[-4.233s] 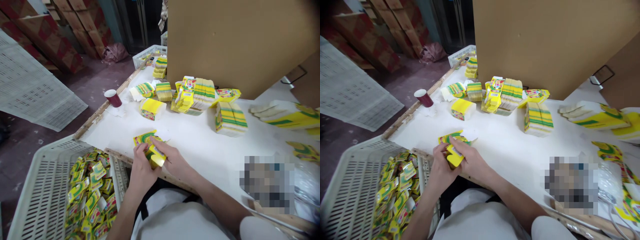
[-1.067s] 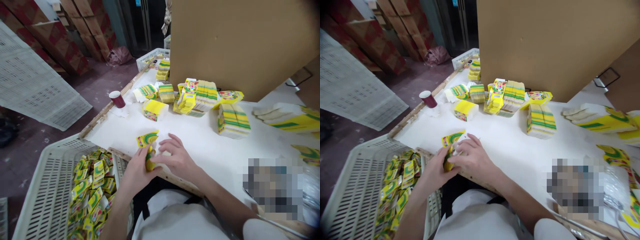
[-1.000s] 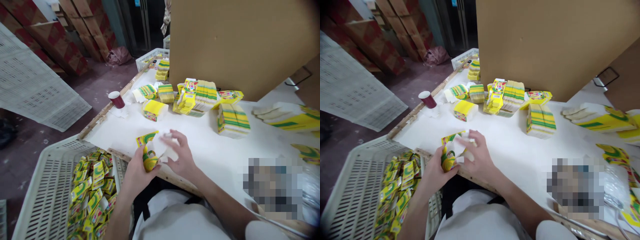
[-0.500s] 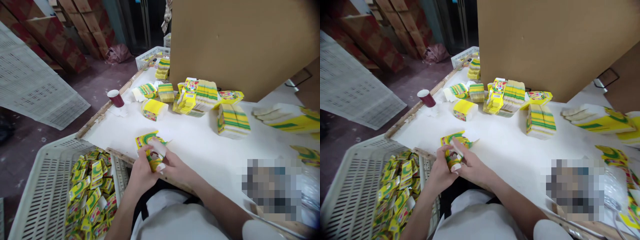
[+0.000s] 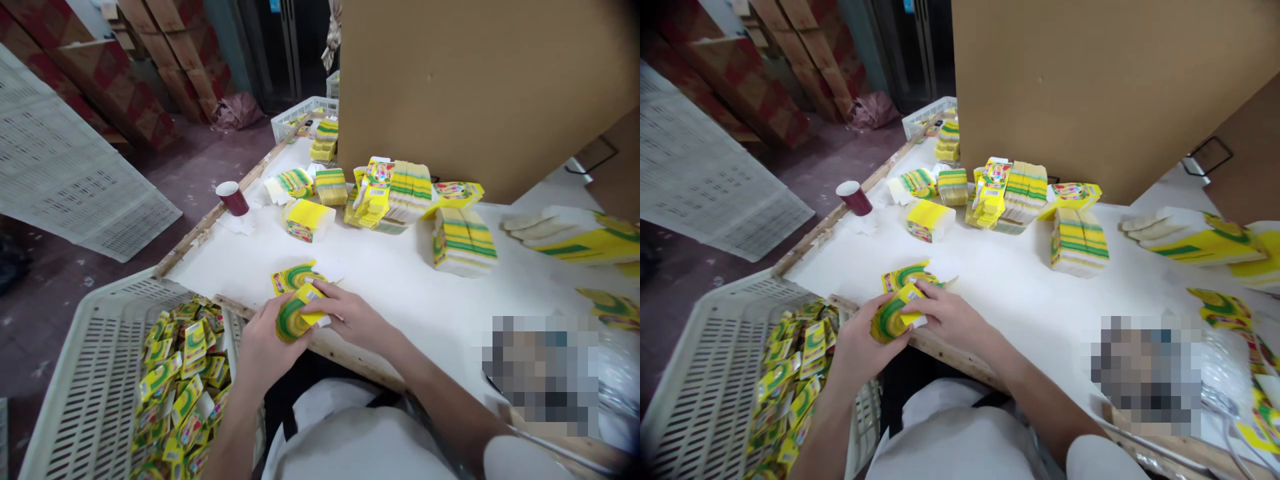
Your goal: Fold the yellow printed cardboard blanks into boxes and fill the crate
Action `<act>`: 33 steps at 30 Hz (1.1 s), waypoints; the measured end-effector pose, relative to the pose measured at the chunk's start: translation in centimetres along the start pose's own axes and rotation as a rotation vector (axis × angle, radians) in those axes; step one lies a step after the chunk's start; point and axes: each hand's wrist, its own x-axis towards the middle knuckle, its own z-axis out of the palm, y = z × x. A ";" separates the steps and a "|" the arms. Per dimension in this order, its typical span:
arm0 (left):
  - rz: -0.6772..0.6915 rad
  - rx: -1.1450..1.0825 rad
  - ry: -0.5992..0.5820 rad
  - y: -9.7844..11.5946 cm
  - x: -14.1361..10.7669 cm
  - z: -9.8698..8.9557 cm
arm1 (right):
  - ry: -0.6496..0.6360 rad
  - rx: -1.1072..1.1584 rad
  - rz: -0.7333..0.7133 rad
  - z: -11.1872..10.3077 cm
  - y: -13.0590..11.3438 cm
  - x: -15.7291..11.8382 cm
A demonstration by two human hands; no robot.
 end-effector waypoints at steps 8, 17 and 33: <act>0.074 0.050 -0.081 0.4 0.7 -0.1 | 0.059 0.173 0.036 0.1 -0.4 0.6; -0.008 0.060 -0.052 -0.7 -0.2 -0.5 | -0.041 0.088 -0.011 0.8 -0.1 0.9; -0.088 0.103 -0.037 -2.1 -0.4 -1.9 | 0.131 0.240 0.051 2.0 1.3 0.7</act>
